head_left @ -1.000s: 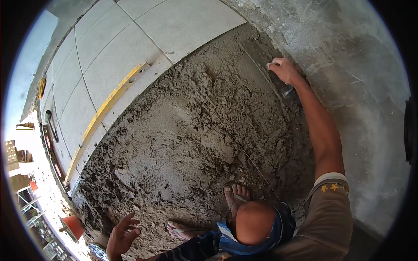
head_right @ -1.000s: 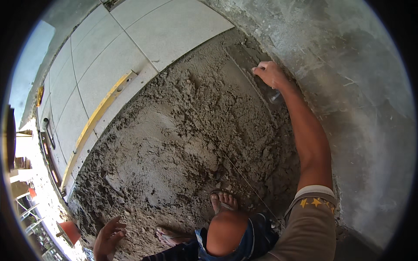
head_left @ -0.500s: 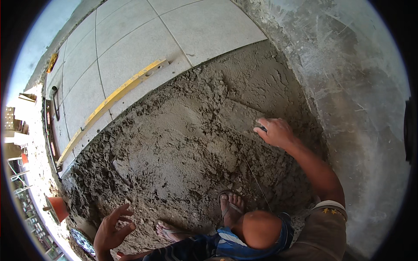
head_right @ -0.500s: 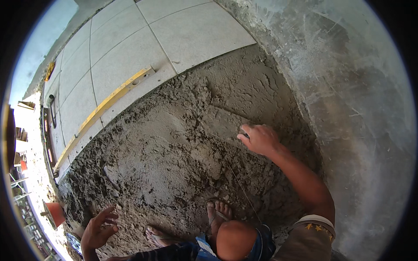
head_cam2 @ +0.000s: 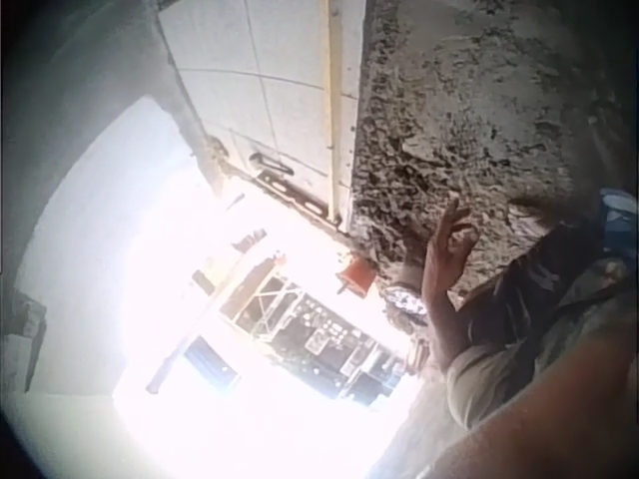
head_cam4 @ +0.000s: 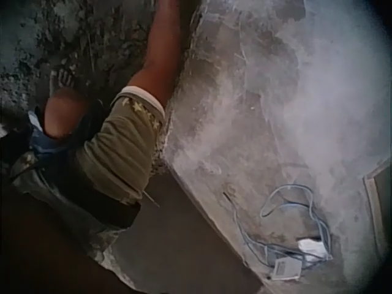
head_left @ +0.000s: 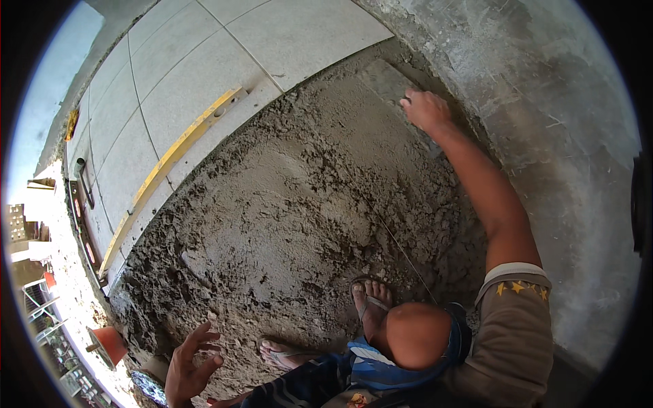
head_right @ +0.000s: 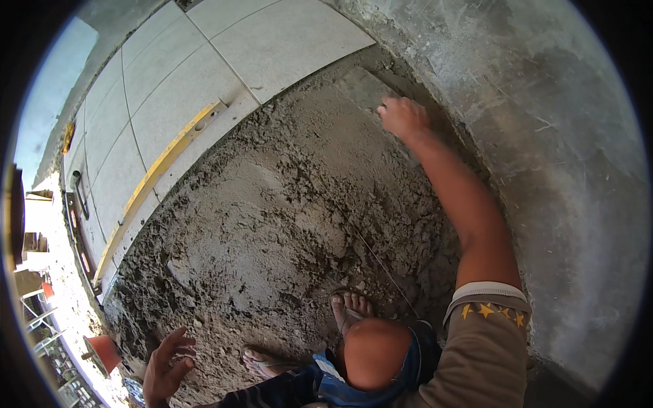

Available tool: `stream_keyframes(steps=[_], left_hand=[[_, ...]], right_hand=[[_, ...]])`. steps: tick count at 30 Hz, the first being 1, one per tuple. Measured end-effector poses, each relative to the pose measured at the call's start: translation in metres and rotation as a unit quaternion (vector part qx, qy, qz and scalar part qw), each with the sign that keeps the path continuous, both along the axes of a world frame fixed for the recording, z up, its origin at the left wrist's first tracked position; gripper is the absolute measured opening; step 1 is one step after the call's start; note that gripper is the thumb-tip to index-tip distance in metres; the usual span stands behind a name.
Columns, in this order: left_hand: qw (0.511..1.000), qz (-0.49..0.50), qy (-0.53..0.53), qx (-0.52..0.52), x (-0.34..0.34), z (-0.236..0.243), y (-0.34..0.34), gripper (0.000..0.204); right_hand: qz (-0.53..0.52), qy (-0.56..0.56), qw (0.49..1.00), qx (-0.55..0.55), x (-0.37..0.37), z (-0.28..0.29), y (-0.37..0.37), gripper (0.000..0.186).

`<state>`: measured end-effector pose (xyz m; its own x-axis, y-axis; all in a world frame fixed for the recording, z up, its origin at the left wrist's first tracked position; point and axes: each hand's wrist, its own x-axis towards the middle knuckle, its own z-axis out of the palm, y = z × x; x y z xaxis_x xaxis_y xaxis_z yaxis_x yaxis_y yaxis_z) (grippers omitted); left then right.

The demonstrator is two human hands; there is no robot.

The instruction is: Apply mortar and smooth it out to prepare the surface for laying floor tiles.

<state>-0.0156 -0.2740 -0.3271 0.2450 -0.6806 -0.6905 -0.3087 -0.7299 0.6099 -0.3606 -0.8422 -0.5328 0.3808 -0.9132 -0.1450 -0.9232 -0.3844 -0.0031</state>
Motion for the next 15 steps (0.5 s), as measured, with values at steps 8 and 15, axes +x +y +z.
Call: stream_keyframes(steps=[8,15], left_hand=[[0.981,0.108,0.036,0.154,0.013,0.003,0.107,0.066],[0.987,0.051,0.043,0.146,0.004,0.0,0.076,0.066]], right_hand=[[-0.145,-0.233,0.957,0.093,-0.029,-0.026,-0.022,0.039],[0.015,-0.219,0.969,0.113,0.086,-0.032,0.049,0.037]])
